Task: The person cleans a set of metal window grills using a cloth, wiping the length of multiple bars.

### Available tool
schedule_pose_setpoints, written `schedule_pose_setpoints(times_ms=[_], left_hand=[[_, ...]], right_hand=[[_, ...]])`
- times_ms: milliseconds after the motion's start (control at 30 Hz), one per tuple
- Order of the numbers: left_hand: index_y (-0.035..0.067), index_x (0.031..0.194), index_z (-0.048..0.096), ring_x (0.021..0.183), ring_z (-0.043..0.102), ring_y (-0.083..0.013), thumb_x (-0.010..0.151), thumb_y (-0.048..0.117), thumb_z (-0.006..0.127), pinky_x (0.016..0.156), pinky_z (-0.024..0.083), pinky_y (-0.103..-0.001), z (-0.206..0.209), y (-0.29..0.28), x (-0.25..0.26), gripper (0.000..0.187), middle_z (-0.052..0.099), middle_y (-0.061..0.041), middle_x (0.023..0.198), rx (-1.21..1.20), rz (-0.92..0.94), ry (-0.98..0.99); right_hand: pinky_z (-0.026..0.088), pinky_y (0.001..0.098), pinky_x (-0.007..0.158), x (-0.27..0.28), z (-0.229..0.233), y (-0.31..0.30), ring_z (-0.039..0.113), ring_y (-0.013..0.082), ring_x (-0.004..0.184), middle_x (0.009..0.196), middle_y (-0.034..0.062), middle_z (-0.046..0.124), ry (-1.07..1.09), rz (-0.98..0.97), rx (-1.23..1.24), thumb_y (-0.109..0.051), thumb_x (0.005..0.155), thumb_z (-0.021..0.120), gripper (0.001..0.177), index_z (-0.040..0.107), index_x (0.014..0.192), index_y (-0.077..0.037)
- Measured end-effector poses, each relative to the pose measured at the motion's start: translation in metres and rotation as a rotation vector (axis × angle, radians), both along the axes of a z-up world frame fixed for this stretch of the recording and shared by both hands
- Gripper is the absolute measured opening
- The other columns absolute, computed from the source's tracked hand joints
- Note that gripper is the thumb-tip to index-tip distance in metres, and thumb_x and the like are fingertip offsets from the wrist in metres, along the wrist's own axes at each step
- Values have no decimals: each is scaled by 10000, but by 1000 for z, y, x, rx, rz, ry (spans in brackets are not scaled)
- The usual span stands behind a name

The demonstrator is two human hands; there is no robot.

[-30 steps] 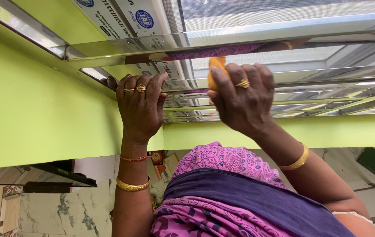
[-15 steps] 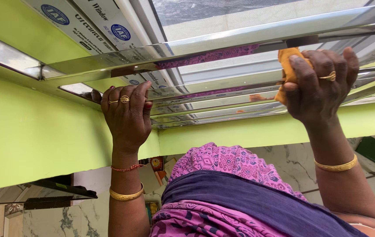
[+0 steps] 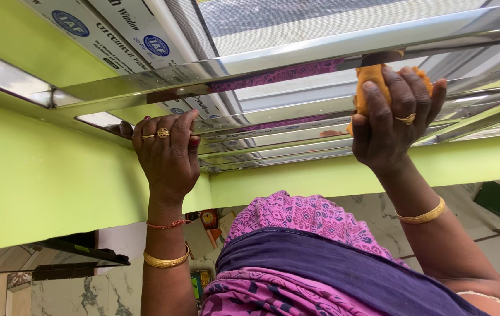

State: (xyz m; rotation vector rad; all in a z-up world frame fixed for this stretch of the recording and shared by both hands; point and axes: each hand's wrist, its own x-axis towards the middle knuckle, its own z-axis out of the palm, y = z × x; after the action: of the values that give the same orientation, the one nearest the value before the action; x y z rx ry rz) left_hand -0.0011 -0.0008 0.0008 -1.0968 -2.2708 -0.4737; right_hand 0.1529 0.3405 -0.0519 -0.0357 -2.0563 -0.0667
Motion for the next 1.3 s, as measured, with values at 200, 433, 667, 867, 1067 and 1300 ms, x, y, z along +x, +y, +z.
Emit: schedule_pose_setpoints(times_ms=[200,433,667,867,1067,1300], left_hand=[[153,1337,621,1098,574,-274,1097,243,577,1151,363,-496,0,-1,0,261,645,-44,1124,-1,-3,-7],[158,1341,622,1100,567,-283,1083,242,581,1157,365,-506,-3,-2,0,274,629,-52,1135,4,2,-10],[132,1359,611,1115,576,-282,1102,278,538,1149,366,-505,-5,-4,-3,304,633,-67,1165,7,-8,25],[143,1362,606,1127,581,-280,1110,289,538,1161,363,-500,-5,-5,-3,299,635,-61,1160,10,-13,14],[157,1350,610,1111,582,-276,1096,272,555,1166,361,-498,-4,-3,-2,284,635,-52,1143,5,-4,3],[158,1331,617,1099,581,-272,1108,270,554,1153,366,-490,-2,0,-1,257,660,-37,1127,7,-1,4]], right_hand=[[145,580,1264,-27,9,-47,571,361,1357,1379,172,658,-68,68,14,-401,1139,455,421,652,1379,-118],[192,554,1250,-60,24,-120,563,341,1363,1445,168,602,-190,154,72,-384,1125,593,411,647,1432,-116],[246,510,1206,-86,16,-156,559,260,1349,1467,100,600,-85,171,167,-368,1119,607,378,631,1450,-186],[248,526,1211,-83,5,-138,576,241,1303,1427,66,629,-30,180,241,-403,1125,618,326,653,1393,-221],[229,532,1252,-68,-3,-97,602,250,1267,1346,45,660,44,124,250,-413,1135,665,274,640,1356,-251],[184,560,1271,-47,-16,-38,612,262,1266,1341,49,651,95,73,337,-429,1178,590,286,586,1404,-254]])
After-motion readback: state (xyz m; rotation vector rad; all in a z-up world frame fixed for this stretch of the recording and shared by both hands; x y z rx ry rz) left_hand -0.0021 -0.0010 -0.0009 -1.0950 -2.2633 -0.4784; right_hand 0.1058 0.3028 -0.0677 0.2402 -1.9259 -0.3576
